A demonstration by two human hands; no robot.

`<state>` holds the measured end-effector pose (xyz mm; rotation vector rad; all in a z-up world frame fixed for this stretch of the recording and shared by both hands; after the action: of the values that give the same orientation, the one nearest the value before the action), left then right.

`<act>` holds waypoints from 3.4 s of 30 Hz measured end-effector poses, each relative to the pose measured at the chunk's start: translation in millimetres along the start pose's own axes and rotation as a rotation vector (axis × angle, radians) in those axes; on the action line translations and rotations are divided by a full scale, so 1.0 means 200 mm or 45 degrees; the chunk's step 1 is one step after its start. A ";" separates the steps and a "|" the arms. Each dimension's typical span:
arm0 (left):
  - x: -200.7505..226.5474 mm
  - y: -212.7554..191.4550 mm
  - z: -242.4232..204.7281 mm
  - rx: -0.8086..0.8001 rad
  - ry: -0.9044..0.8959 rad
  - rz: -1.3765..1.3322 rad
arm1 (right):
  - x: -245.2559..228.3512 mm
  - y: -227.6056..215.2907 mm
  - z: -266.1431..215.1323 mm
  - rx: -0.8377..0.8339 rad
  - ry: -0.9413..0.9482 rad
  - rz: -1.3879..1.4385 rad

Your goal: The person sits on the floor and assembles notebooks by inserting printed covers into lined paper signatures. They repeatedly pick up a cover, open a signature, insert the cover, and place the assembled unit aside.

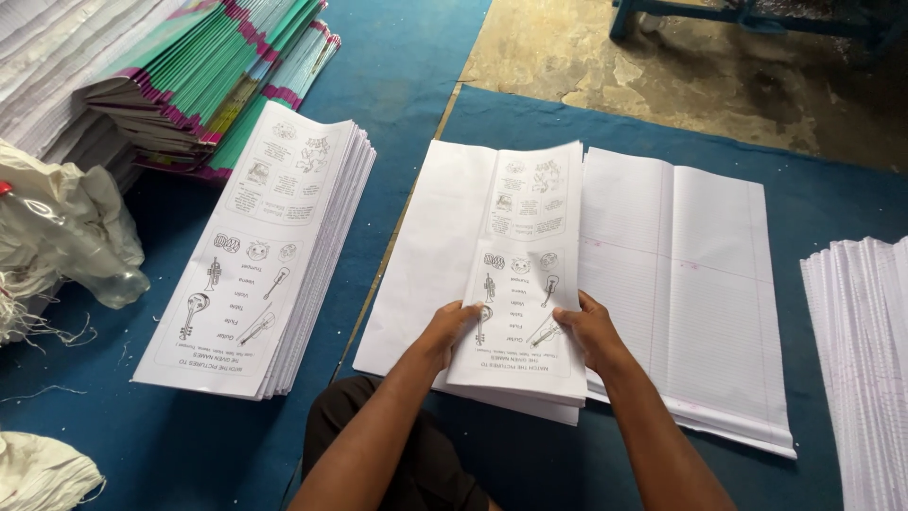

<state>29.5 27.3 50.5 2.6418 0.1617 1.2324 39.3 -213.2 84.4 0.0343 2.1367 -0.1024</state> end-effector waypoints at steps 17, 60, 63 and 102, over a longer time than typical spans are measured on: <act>0.72 0.02 0.29 -0.010 0.458 -0.050 | -0.15 -0.11 -0.05 -0.292 -0.487 0.016; 0.44 0.19 -0.22 0.056 1.102 0.309 | -0.44 -0.01 -0.15 -0.167 -0.928 -0.101; 0.47 0.18 -0.22 0.031 1.110 0.257 | -0.48 0.00 -0.16 -0.244 -0.971 -0.058; 0.95 -0.40 -0.33 0.630 1.130 0.896 | -0.61 0.56 -0.12 -0.359 -0.840 -0.399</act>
<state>100.2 150.8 213.0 2.3258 -0.4186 2.8580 92.8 -97.0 192.8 -0.4422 1.4650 0.0082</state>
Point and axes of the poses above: each hand's wrist, its own z-axis towards the middle knuckle, its own y-axis out of the palm, x = y × z, the point moved 4 cm from there along z, towards the middle knuckle, and after that the axes turned 1 degree about -x, right-handed, at the moved point
